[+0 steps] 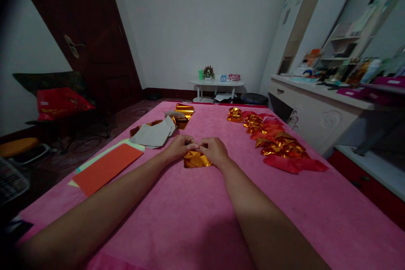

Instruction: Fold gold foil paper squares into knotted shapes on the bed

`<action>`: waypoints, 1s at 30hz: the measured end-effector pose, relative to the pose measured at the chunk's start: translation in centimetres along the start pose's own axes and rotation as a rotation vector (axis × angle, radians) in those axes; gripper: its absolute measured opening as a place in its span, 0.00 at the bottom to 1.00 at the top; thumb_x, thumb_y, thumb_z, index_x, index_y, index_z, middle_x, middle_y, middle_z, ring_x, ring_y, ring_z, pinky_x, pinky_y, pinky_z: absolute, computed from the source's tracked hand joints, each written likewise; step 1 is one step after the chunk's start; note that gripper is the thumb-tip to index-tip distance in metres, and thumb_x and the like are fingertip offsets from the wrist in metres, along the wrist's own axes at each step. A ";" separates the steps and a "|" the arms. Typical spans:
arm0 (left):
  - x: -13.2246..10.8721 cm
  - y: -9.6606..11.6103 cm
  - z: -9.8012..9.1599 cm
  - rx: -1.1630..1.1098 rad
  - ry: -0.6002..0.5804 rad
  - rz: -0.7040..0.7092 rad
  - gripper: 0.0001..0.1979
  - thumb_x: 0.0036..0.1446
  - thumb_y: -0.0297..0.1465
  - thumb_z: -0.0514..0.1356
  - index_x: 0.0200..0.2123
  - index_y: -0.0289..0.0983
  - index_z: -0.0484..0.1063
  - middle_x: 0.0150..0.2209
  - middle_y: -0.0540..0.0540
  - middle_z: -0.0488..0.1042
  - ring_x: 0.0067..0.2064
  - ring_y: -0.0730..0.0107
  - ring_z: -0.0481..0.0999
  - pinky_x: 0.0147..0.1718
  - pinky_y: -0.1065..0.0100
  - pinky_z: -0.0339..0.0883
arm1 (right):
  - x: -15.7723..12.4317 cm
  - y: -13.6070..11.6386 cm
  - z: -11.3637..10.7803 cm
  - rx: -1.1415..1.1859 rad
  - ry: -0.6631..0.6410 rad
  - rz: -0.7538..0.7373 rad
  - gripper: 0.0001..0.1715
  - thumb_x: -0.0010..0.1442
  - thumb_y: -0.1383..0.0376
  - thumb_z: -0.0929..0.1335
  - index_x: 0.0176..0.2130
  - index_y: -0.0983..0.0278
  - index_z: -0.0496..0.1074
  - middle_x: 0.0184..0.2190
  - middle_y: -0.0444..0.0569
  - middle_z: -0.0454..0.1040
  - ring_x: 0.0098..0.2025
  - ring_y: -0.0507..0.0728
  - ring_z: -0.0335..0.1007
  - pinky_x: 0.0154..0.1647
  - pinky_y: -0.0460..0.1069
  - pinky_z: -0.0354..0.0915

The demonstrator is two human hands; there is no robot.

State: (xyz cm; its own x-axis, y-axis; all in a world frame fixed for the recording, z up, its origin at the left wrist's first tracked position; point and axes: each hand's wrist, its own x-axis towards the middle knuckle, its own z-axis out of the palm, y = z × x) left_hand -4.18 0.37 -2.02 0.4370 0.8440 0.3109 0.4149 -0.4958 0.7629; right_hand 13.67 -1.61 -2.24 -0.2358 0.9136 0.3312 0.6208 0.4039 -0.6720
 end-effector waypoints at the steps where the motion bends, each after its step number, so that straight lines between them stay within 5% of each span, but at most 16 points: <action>1: 0.0 0.0 -0.1 0.003 -0.003 -0.010 0.15 0.50 0.40 0.60 0.27 0.31 0.75 0.25 0.47 0.75 0.26 0.74 0.69 0.24 0.75 0.58 | 0.0 0.2 -0.1 0.020 -0.008 0.006 0.09 0.51 0.61 0.68 0.27 0.64 0.77 0.24 0.45 0.75 0.26 0.52 0.67 0.25 0.44 0.56; 11: -0.2 -0.1 -0.9 -0.022 0.058 -0.047 0.17 0.51 0.41 0.59 0.26 0.31 0.73 0.25 0.46 0.74 0.26 0.73 0.69 0.24 0.74 0.59 | 0.5 1.4 -0.9 0.113 0.001 -0.010 0.11 0.52 0.63 0.64 0.23 0.65 0.71 0.19 0.42 0.66 0.23 0.50 0.60 0.23 0.43 0.53; 18: 0.0 -1.2 -1.7 -0.036 0.211 -0.051 0.15 0.52 0.39 0.59 0.25 0.32 0.72 0.24 0.47 0.73 0.27 0.73 0.69 0.27 0.72 0.61 | 0.5 2.3 -2.4 0.297 0.198 0.155 0.16 0.49 0.56 0.64 0.19 0.65 0.65 0.15 0.40 0.59 0.20 0.49 0.53 0.21 0.45 0.49; 24: -0.2 -0.8 -1.2 -0.273 0.091 -0.010 0.20 0.53 0.40 0.59 0.44 0.33 0.72 0.31 0.46 0.73 0.27 0.76 0.70 0.28 0.72 0.64 | 0.5 2.1 -2.2 0.425 0.181 0.226 0.18 0.46 0.52 0.65 0.19 0.65 0.64 0.14 0.39 0.57 0.18 0.48 0.50 0.19 0.44 0.46; 30: -0.4 -0.4 -1.4 -0.417 0.019 -0.035 0.24 0.54 0.42 0.59 0.50 0.33 0.70 0.36 0.43 0.74 0.29 0.76 0.71 0.31 0.72 0.65 | 0.8 2.8 -1.9 0.513 0.216 0.279 0.20 0.43 0.50 0.66 0.19 0.64 0.63 0.14 0.39 0.57 0.18 0.47 0.49 0.19 0.44 0.45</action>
State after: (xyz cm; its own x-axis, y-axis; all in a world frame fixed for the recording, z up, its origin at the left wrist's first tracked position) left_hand -5.67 0.49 -1.68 0.4122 0.8643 0.2884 0.0687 -0.3451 0.9360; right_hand 16.63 0.18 -2.65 0.0737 0.9795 0.1875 0.1864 0.1712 -0.9674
